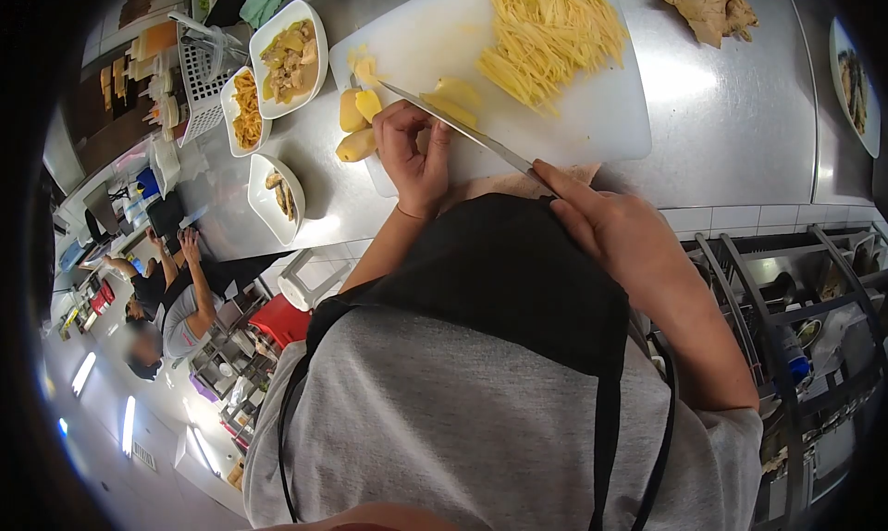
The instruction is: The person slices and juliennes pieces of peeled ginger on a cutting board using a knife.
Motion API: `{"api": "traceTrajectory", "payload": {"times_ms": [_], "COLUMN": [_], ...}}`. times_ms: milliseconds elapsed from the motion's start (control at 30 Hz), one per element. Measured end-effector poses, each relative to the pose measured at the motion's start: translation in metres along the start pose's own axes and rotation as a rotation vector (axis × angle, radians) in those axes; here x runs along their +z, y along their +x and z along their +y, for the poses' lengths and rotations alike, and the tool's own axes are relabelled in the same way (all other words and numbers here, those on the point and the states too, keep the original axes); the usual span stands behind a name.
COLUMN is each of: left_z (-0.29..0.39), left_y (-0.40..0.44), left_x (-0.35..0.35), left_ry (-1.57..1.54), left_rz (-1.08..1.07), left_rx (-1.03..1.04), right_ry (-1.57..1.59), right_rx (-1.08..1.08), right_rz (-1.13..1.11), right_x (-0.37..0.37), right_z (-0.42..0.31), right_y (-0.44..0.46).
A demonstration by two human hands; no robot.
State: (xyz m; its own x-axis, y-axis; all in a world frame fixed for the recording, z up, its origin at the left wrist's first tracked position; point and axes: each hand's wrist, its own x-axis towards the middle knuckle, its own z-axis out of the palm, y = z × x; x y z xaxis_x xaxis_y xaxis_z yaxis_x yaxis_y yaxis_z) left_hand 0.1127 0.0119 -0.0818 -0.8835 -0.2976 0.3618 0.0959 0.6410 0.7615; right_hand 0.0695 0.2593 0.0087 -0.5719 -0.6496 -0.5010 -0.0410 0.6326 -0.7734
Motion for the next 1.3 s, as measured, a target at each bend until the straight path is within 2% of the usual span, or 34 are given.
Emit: {"api": "traceTrajectory", "payload": {"times_ms": [267,333,433,667,767,867,933,1067,1133,1233,1300], "left_z": [-0.002,0.002,0.000,-0.001,-0.001,0.001,0.001,0.004,0.004,0.003,0.002], "left_y": [-0.001,0.000,0.001,0.002,0.002,0.003,0.002,0.004,0.003,0.004,0.004], "left_x": [0.000,0.000,-0.001,0.000,-0.002,0.002,0.000,-0.001,0.000,-0.001,-0.001], "left_ry": [0.002,-0.037,0.020,-0.032,0.053,-0.021,-0.004,0.010,-0.027,0.038,0.005], "left_rz": [-0.017,-0.010,-0.019,-0.018,-0.031,-0.010,-0.013,-0.012,-0.015,-0.025,-0.026], "left_rx": [-0.002,-0.045,0.028,-0.017,0.037,-0.004,0.010,0.003,-0.025,0.040,0.013], "right_ry": [-0.031,0.029,0.050,0.085,0.034,0.039,-0.008,-0.039,0.034,-0.005,0.021], "right_rx": [0.042,-0.070,-0.012,-0.067,0.020,-0.028,-0.044,-0.054,-0.102,-0.113,-0.123], "right_rz": [-0.015,0.043,-0.021,0.040,-0.019,-0.021,0.054,0.016,0.031,0.053,0.063], "right_x": [-0.002,0.000,-0.006,-0.004,-0.003,-0.006,0.000,0.000,-0.001,0.002,0.008], "right_z": [-0.007,-0.002,-0.004,-0.005,-0.006,-0.009,-0.009,-0.005,-0.007,-0.007,-0.004], "right_y": [0.005,0.008,0.007,0.008,0.011,0.015,0.015,0.019,0.022,0.021,0.032]}}
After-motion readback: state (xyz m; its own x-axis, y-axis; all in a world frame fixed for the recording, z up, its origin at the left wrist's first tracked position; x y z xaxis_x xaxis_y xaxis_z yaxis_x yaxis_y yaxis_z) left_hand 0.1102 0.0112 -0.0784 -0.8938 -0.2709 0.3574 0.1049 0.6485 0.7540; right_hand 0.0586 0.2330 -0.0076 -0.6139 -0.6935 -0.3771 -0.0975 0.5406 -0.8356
